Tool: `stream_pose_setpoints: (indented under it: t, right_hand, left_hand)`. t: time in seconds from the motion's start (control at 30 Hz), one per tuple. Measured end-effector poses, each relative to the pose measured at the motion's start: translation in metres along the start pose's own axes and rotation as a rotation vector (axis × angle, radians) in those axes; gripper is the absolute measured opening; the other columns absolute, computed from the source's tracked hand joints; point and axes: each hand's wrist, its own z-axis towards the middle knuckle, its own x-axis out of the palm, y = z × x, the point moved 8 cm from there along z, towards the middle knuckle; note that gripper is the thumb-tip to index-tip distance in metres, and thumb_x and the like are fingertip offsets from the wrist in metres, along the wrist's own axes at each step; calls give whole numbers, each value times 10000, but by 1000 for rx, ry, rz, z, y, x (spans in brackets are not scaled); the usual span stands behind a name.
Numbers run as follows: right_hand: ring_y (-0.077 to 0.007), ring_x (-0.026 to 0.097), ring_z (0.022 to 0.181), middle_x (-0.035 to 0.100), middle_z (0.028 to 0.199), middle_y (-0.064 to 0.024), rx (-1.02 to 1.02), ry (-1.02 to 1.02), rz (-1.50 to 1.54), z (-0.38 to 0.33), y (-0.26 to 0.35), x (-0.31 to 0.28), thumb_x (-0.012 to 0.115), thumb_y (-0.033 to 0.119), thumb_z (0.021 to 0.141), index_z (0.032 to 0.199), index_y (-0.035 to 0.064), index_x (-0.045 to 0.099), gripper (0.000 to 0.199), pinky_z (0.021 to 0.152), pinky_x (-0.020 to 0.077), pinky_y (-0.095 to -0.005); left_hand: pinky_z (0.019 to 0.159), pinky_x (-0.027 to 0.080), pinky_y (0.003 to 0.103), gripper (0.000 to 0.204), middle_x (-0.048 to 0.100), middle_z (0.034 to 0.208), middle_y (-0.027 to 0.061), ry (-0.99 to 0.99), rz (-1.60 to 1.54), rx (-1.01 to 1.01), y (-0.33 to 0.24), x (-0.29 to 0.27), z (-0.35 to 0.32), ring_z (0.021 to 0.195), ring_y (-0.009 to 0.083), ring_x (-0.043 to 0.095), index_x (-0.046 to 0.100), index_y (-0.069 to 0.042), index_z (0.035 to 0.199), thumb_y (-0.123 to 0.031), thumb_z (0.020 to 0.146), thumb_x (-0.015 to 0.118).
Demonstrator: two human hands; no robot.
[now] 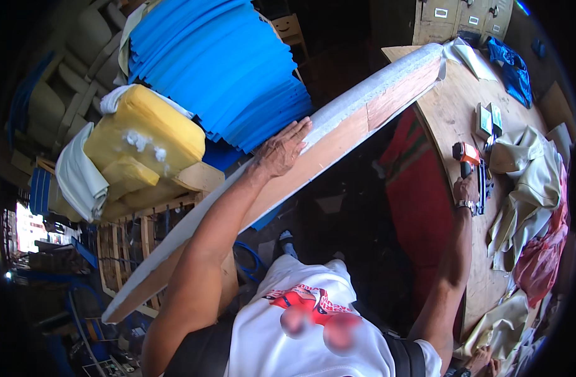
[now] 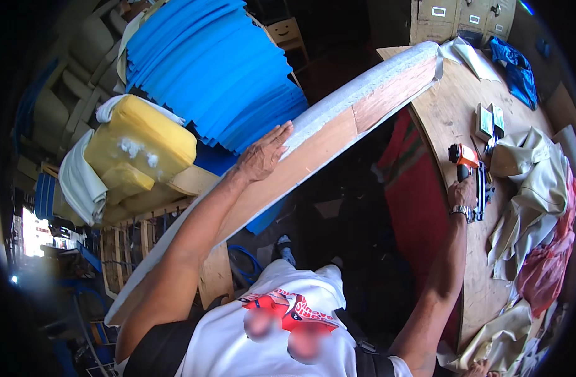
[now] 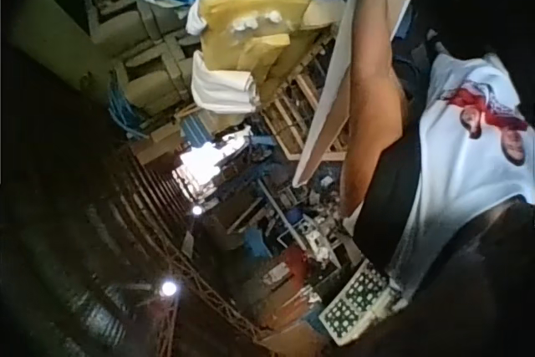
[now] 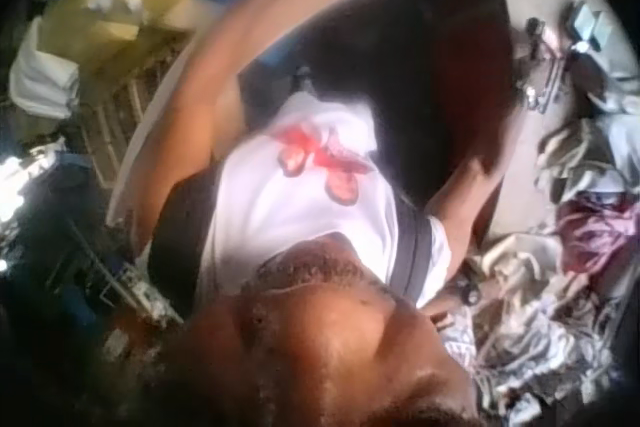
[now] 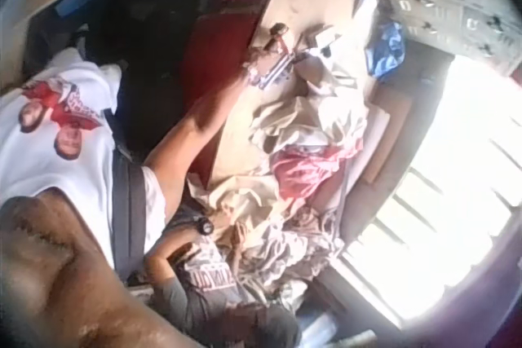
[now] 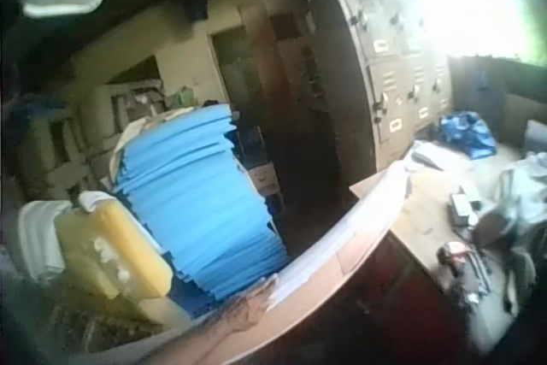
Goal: Stapling foam padding and fabric to a curved wooden frame for furniture assembly.
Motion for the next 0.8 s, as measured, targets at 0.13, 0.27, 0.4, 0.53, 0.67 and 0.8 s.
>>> stream_pose_setpoints:
  t: [0.13, 0.27, 0.4, 0.53, 0.67, 0.8]
  right_hand:
    - [-330, 678, 834, 709, 973, -198, -114, -170, 440, -30, 36, -58, 634, 335, 922, 1196, 19, 611, 419, 766, 516, -440]
    - [-121, 590, 809, 638, 922, -28, -298, -44, 1270, -83, 48, -47, 681, 124, 894, 1075, 38, 627, 208, 681, 477, -287]
    - [-87, 577, 710, 620, 833, 30, -284, 410, 1407, -168, 137, -31, 704, 80, 881, 1052, 63, 627, 189, 621, 451, -238]
    - [-122, 623, 689, 672, 791, 26, -377, 521, 1583, -221, 213, -13, 793, 124, 821, 990, 47, 695, 211, 649, 523, -310]
    - [-117, 655, 681, 719, 766, -35, -512, 483, 1393, -237, 254, -16, 832, 253, 808, 957, 33, 722, 288, 662, 537, -312]
    - [-203, 668, 597, 678, 647, -61, -613, 452, 1237, -239, 276, -18, 809, 379, 821, 917, 52, 722, 352, 606, 528, -332]
  left_hand:
    - [1200, 301, 387, 504, 374, 1567, 122, 4, -48, -38, 13, 7, -6, 1429, 292, 381, 385, -71, 1509, -168, 1021, 466]
    - [1199, 315, 387, 520, 377, 1565, 115, 2, -74, 0, -1, 9, 9, 1423, 297, 387, 398, -90, 1508, -186, 1008, 504]
    - [1199, 310, 396, 539, 337, 1589, 101, 46, 6, -7, -9, 12, 5, 1435, 288, 370, 374, -112, 1524, -159, 1004, 507]
    - [1198, 310, 402, 580, 318, 1601, 89, 46, 1, 11, -15, 12, 7, 1440, 289, 362, 360, -133, 1534, -123, 982, 535]
    - [1219, 286, 398, 597, 287, 1611, 95, 95, 12, -30, -7, 16, 5, 1446, 287, 347, 314, -133, 1550, -150, 987, 512]
    - [1212, 297, 403, 606, 298, 1607, 90, 68, 12, -20, -4, 14, 3, 1450, 290, 343, 338, -142, 1543, -130, 972, 544]
